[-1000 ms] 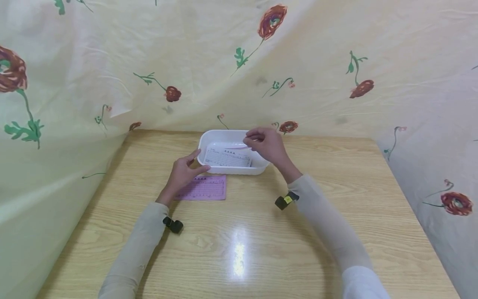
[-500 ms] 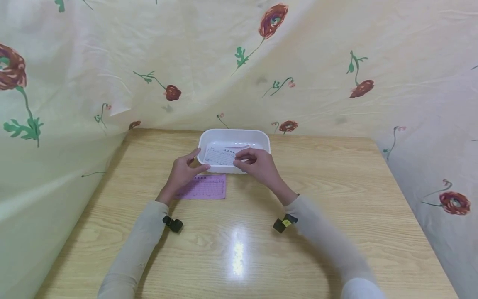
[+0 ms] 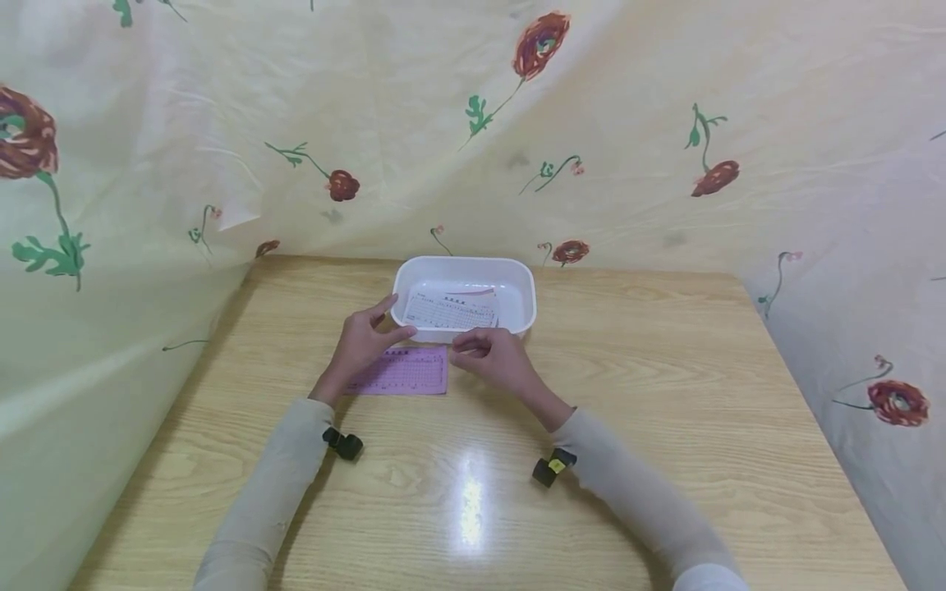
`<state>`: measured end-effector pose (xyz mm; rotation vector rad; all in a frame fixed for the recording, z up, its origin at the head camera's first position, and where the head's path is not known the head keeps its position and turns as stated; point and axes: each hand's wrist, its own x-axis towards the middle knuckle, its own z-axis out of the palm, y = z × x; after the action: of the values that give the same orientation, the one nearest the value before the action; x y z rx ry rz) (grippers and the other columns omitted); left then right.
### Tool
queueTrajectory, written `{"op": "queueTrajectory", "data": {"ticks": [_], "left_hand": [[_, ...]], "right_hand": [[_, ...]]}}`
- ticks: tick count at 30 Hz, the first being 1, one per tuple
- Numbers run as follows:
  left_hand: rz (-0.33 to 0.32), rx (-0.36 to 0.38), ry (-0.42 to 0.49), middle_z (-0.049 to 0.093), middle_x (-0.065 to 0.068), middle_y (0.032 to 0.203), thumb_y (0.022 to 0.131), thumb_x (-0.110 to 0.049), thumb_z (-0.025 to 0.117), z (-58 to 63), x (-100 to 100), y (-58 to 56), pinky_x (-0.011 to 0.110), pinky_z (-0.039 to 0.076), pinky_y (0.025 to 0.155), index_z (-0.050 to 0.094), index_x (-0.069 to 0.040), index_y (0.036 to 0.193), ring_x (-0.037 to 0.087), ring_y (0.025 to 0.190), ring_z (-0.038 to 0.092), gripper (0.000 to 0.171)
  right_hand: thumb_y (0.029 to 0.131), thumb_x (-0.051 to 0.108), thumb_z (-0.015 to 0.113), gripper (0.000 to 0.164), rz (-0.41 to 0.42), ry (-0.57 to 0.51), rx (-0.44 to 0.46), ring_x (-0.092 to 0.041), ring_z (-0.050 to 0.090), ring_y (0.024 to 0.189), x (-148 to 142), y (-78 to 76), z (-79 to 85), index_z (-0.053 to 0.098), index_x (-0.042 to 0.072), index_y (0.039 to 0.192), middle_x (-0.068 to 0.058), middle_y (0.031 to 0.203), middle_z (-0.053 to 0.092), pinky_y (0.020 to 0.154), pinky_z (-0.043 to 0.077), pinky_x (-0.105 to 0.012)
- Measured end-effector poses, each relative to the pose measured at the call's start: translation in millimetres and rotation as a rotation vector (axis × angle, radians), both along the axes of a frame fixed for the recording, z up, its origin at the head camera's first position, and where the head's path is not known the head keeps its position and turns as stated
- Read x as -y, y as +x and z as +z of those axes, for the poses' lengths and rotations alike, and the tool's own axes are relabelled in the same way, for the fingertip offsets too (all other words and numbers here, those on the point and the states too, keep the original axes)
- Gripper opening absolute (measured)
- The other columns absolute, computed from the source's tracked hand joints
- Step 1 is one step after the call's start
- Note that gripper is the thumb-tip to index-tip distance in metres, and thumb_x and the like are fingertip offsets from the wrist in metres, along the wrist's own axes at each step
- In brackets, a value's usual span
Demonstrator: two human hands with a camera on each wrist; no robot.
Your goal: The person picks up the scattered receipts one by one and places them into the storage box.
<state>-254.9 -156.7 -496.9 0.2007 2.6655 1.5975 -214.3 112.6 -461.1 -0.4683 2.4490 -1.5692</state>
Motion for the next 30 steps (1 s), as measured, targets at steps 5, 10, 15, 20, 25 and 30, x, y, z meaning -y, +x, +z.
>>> {"op": "queueTrajectory", "data": {"ticks": [5, 10, 15, 20, 25, 30], "left_hand": [[0.002, -0.001, 0.003, 0.038, 0.007, 0.16, 0.079, -0.059, 0.081, -0.9, 0.7, 0.3, 0.048, 0.041, 0.118, 0.046, -0.013, 0.153, 0.032, 0.147, 0.04, 0.094], [-0.001, -0.004, 0.008, 0.038, 0.007, 0.16, 0.079, -0.058, 0.082, -2.1, 0.8, 0.5, 0.047, 0.041, 0.118, 0.046, -0.012, 0.153, 0.032, 0.147, 0.04, 0.094], [0.0, -0.006, 0.004, 0.039, 0.007, 0.16, 0.08, -0.057, 0.082, -1.8, 0.6, 0.8, 0.047, 0.041, 0.117, 0.046, -0.013, 0.153, 0.032, 0.147, 0.04, 0.093], [0.0, -0.016, -0.011, 0.039, 0.008, 0.16, 0.08, -0.055, 0.082, -1.1, 0.2, 0.3, 0.047, 0.042, 0.117, 0.047, -0.013, 0.152, 0.033, 0.146, 0.041, 0.091], [-0.002, -0.017, -0.001, 0.039, 0.007, 0.16, 0.081, -0.054, 0.082, -1.7, 0.8, -0.1, 0.046, 0.042, 0.117, 0.047, -0.012, 0.152, 0.032, 0.146, 0.041, 0.09], [-0.002, -0.024, 0.001, 0.039, 0.007, 0.16, 0.081, -0.054, 0.083, -1.3, 1.2, 0.0, 0.046, 0.043, 0.116, 0.048, -0.011, 0.152, 0.032, 0.146, 0.041, 0.09]], "right_hand": [[0.089, 0.014, 0.08, 0.027, -0.005, 0.014, 0.034, -0.024, 0.075, 0.094, 3.9, 0.7, -9.4, 0.074, 0.001, 0.112, -0.014, 0.112, 0.076, 0.076, 0.064, -0.029], [0.089, 0.011, 0.079, 0.028, -0.009, 0.011, 0.067, -0.023, 0.076, 0.09, 7.5, -0.1, -18.9, 0.074, 0.001, 0.114, -0.016, 0.117, 0.074, 0.072, 0.064, -0.029], [0.088, 0.011, 0.08, 0.031, -0.005, 0.037, 0.061, -0.023, 0.075, 0.092, 11.3, -1.6, -23.8, 0.073, 0.001, 0.116, -0.017, 0.121, 0.072, 0.071, 0.064, -0.028], [0.087, 0.011, 0.081, 0.029, 0.003, 0.077, 0.013, -0.024, 0.072, 0.105, 14.1, -4.4, -28.9, 0.074, 0.002, 0.114, -0.013, 0.118, 0.074, 0.081, 0.063, -0.028], [0.087, 0.013, 0.082, 0.029, 0.018, 0.121, -0.021, -0.023, 0.07, 0.108, 15.6, -6.8, -32.1, 0.075, 0.004, 0.113, -0.01, 0.116, 0.075, 0.088, 0.062, -0.031], [0.086, 0.011, 0.082, 0.028, 0.023, 0.126, -0.032, -0.022, 0.07, 0.105, 18.0, -7.3, -31.8, 0.076, 0.004, 0.112, -0.009, 0.114, 0.075, 0.088, 0.061, -0.032]]}}
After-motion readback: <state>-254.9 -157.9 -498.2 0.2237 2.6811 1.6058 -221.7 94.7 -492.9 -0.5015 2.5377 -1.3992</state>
